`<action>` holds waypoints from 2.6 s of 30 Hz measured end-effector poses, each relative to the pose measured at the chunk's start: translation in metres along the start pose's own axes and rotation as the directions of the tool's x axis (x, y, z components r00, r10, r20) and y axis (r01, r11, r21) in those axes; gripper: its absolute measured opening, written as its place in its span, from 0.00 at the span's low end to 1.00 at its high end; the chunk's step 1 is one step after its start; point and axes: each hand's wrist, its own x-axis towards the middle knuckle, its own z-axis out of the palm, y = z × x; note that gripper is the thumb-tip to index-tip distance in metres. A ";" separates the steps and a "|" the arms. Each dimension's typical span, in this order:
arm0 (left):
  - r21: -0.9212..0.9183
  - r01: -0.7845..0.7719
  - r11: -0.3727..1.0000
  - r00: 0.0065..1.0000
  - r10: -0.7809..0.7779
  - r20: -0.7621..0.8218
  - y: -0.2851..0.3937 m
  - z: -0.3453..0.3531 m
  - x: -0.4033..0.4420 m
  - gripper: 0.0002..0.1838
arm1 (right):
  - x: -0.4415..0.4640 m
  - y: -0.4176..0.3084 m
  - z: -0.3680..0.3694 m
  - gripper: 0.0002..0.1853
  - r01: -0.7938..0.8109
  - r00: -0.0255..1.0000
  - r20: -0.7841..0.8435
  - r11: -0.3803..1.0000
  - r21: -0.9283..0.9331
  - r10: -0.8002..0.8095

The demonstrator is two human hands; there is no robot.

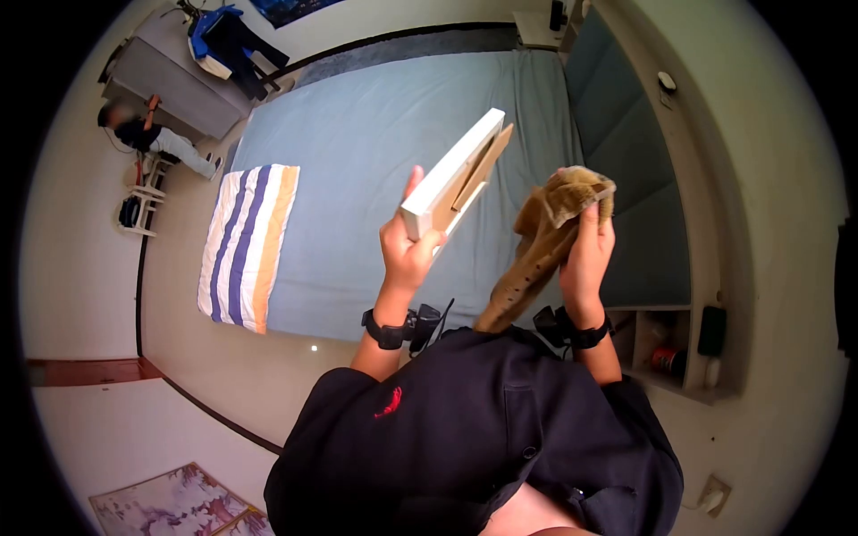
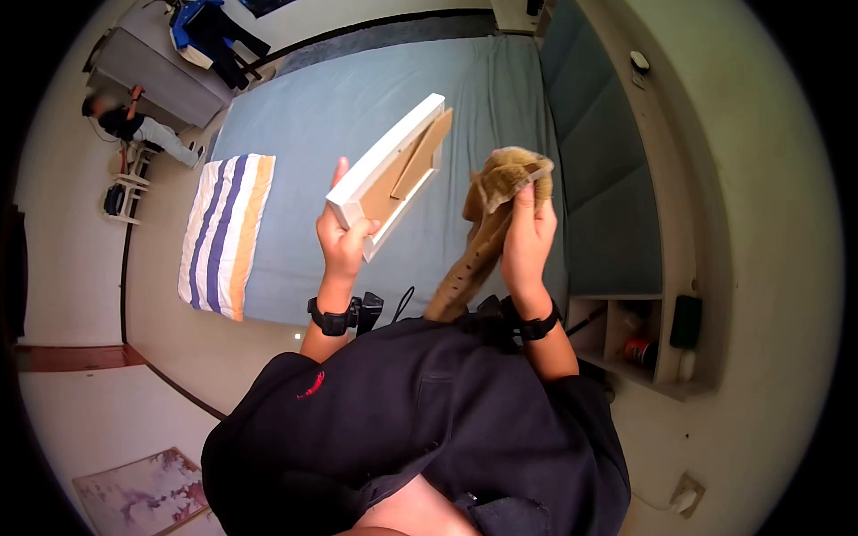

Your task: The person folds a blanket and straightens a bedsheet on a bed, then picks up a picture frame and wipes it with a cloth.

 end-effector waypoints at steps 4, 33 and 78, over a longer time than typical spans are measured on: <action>0.336 -0.519 0.786 0.849 0.430 0.307 -0.001 -0.001 0.010 0.18 | 0.020 -0.015 0.012 0.20 0.172 0.981 0.093 0.985 -0.025 -0.169; 0.475 -0.803 0.360 0.594 0.550 0.587 -0.042 0.025 -0.024 0.17 | -0.018 0.056 -0.008 0.10 0.238 0.955 0.255 0.899 -0.368 -0.149; -0.029 -0.977 0.211 0.127 0.683 0.719 -0.058 0.023 -0.051 0.18 | -0.011 0.083 -0.020 0.13 0.363 0.496 0.813 0.777 -0.514 0.306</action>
